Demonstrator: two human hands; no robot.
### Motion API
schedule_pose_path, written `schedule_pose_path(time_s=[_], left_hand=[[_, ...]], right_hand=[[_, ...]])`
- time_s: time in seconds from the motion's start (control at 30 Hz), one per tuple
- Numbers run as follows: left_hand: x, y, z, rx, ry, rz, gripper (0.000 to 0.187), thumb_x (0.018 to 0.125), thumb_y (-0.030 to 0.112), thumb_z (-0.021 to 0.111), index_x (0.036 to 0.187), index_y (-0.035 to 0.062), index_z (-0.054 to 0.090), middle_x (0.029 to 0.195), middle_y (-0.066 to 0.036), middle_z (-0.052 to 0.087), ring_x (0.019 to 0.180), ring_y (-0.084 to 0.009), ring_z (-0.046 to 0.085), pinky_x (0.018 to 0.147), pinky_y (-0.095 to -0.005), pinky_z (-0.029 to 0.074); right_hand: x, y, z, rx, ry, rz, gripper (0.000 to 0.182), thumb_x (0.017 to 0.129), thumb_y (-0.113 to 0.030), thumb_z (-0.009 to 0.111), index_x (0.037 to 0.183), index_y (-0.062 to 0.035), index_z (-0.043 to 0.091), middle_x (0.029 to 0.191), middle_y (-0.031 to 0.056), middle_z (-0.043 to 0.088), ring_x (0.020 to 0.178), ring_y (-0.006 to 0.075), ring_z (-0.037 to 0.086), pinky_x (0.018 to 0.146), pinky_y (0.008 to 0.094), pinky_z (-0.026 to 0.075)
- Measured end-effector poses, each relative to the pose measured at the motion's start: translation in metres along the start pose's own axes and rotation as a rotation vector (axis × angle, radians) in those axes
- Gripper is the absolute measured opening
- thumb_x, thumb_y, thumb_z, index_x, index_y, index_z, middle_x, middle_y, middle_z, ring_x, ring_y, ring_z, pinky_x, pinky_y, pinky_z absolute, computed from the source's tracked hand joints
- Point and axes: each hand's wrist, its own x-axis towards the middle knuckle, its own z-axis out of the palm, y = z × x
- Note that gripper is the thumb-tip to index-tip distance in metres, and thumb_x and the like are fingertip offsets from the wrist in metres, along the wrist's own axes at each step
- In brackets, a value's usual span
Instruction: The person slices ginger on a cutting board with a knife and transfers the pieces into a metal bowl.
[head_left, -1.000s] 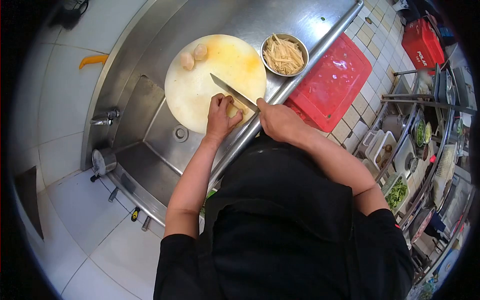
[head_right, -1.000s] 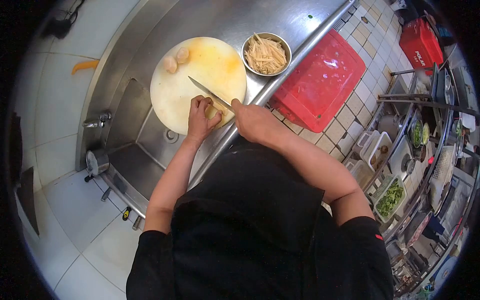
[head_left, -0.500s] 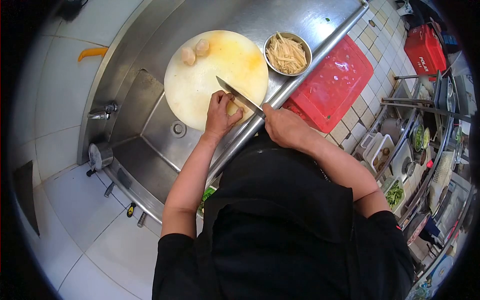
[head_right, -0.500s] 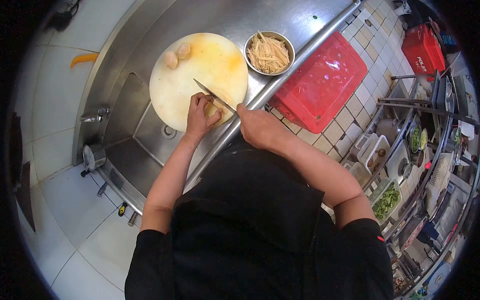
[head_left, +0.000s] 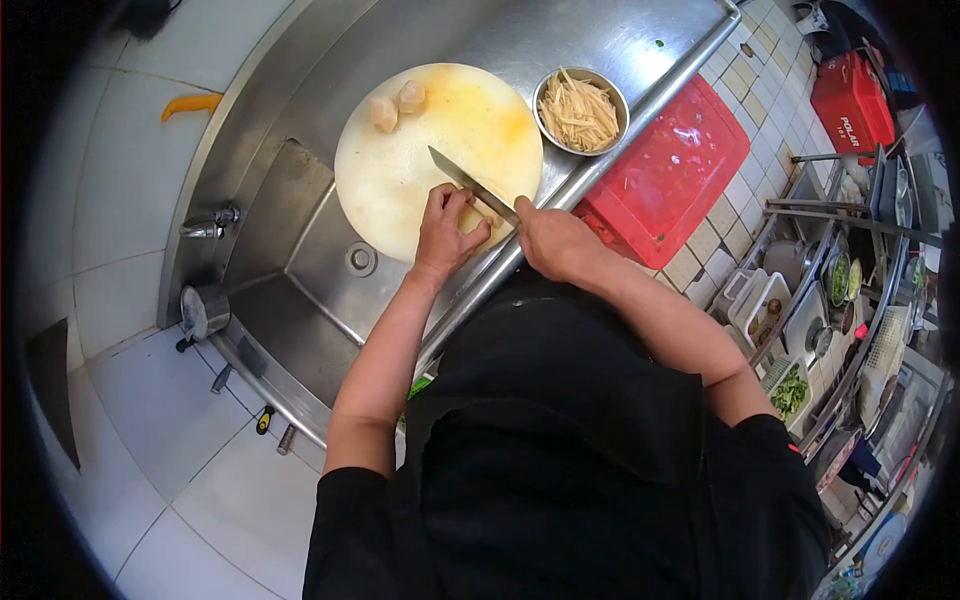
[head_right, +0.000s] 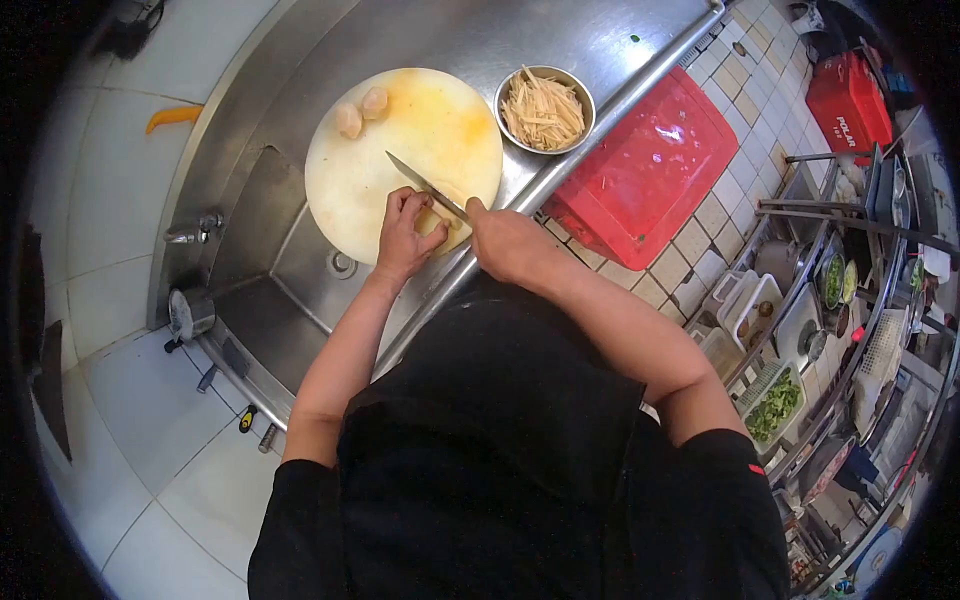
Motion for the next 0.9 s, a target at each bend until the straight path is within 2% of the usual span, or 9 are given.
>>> schedule_pose_path(time_s=[0.27,0.4,0.47,0.9], left_hand=[[-0.002,-0.005,0.001,-0.009,0.008,0.003,0.049,0.08,0.03,0.08,0.115,0.0012,0.063,0.116,-0.016,0.051,0.104,-0.0327,0.06,0.092,-0.04,0.053],[-0.002,-0.004,0.001,-0.022,0.014,-0.002,0.047,0.077,0.027,0.08,0.114,0.003,0.064,0.116,-0.015,0.053,0.107,-0.0326,0.059,0.093,-0.0403,0.052],[-0.002,-0.003,0.0,-0.022,0.017,-0.005,0.046,0.077,0.026,0.08,0.113,0.0027,0.065,0.116,-0.015,0.053,0.107,-0.0326,0.059,0.093,-0.0404,0.052],[-0.001,-0.001,-0.001,-0.062,0.0,-0.004,0.05,0.077,0.027,0.081,0.116,0.0021,0.063,0.117,-0.015,0.053,0.108,-0.0329,0.059,0.094,-0.0407,0.051]], right_hand=[[-0.033,-0.005,-0.015,0.023,-0.019,0.033,0.027,0.097,-0.013,0.052,0.117,0.0044,0.046,0.082,0.0306,0.066,0.082,0.0485,0.065,0.077,0.0579,0.05],[-0.035,-0.008,-0.018,0.035,-0.022,0.031,0.029,0.096,-0.012,0.052,0.119,0.0041,0.045,0.083,0.0309,0.066,0.083,0.0483,0.066,0.077,0.0581,0.05],[-0.036,-0.011,-0.018,-0.001,0.056,-0.02,0.019,0.095,-0.01,0.049,0.106,0.0052,0.047,0.075,0.0286,0.066,0.077,0.0467,0.067,0.071,0.0575,0.051],[-0.014,-0.008,-0.015,-0.028,-0.053,0.017,0.02,0.095,-0.01,0.05,0.108,0.005,0.048,0.08,0.0285,0.067,0.08,0.0471,0.067,0.074,0.0566,0.052]])
